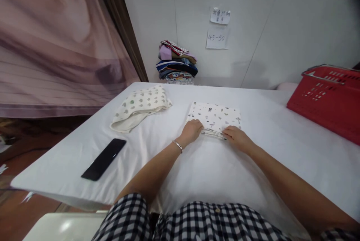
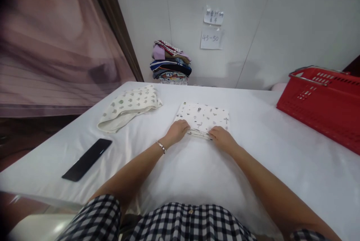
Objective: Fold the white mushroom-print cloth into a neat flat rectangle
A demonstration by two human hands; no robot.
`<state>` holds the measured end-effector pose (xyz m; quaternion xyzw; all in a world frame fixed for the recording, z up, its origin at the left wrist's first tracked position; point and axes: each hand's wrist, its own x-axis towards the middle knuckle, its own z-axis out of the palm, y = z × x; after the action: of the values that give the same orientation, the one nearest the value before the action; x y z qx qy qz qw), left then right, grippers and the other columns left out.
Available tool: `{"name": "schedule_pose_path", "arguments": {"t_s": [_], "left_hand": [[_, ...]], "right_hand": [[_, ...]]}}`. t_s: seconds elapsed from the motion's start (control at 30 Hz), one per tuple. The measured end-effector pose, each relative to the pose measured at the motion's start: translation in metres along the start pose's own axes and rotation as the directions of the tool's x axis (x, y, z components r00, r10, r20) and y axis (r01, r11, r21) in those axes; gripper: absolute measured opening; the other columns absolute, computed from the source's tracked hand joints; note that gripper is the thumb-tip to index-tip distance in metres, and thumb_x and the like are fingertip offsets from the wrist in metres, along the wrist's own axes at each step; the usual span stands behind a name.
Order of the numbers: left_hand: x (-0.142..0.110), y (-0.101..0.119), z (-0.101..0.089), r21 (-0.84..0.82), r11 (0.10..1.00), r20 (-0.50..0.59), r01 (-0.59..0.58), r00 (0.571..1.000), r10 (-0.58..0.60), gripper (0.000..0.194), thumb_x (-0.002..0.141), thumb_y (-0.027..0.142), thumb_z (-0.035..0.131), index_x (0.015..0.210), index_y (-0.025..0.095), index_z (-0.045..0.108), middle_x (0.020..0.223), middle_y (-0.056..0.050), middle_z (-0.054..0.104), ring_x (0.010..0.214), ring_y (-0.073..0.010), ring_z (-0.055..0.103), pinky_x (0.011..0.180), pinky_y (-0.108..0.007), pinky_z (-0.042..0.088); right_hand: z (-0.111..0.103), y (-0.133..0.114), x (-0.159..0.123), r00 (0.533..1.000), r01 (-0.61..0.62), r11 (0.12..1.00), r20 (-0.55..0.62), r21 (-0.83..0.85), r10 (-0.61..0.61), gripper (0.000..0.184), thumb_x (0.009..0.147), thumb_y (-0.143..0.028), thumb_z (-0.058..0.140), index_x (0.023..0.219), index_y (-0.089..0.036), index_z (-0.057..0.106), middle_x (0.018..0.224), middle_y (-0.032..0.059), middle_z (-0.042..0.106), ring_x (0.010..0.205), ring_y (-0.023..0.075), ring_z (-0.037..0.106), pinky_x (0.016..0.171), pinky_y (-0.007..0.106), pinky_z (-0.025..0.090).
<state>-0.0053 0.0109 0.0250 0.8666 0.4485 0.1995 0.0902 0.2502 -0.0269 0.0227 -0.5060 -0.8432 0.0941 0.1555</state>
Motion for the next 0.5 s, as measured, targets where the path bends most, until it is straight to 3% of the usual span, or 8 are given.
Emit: {"name": "schedule_pose_path", "arguments": {"t_s": [0.2, 0.3, 0.5], "left_hand": [[-0.003, -0.001, 0.000, 0.115, 0.990, -0.016, -0.084, 0.996, 0.086, 0.026, 0.095, 0.024, 0.040, 0.084, 0.017, 0.064, 0.092, -0.006, 0.063, 0.087, -0.0182, 0.054, 0.076, -0.032, 0.040], [-0.007, -0.003, 0.002, 0.161, 0.977, -0.007, -0.140, 0.990, 0.143, 0.027, 0.095, 0.024, 0.040, 0.084, 0.018, 0.064, 0.093, -0.005, 0.063, 0.086, -0.0181, 0.053, 0.075, -0.032, 0.039], [-0.013, -0.010, 0.008, 0.131, 0.975, -0.037, -0.179, 0.982, 0.185, 0.025, 0.095, 0.027, 0.041, 0.091, 0.020, 0.065, 0.095, -0.006, 0.063, 0.088, -0.0186, 0.053, 0.076, -0.033, 0.040]], "right_hand": [[0.003, 0.003, -0.004, 0.995, 0.031, 0.992, -0.088, -0.125, -0.042, 0.032, 0.094, -0.025, 0.036, 0.096, -0.022, 0.068, 0.102, 0.0073, 0.065, 0.094, 0.0202, 0.058, 0.078, 0.032, 0.049], [0.004, 0.003, -0.006, 0.995, 0.048, 0.984, -0.075, -0.169, -0.062, 0.031, 0.094, -0.022, 0.037, 0.092, -0.022, 0.068, 0.101, 0.0071, 0.065, 0.093, 0.0201, 0.058, 0.076, 0.031, 0.049], [0.012, 0.006, -0.009, 0.986, 0.115, 0.967, -0.093, -0.229, -0.139, 0.030, 0.090, -0.015, 0.039, 0.091, -0.020, 0.068, 0.099, 0.0079, 0.066, 0.090, 0.0209, 0.059, 0.074, 0.032, 0.048]]}}
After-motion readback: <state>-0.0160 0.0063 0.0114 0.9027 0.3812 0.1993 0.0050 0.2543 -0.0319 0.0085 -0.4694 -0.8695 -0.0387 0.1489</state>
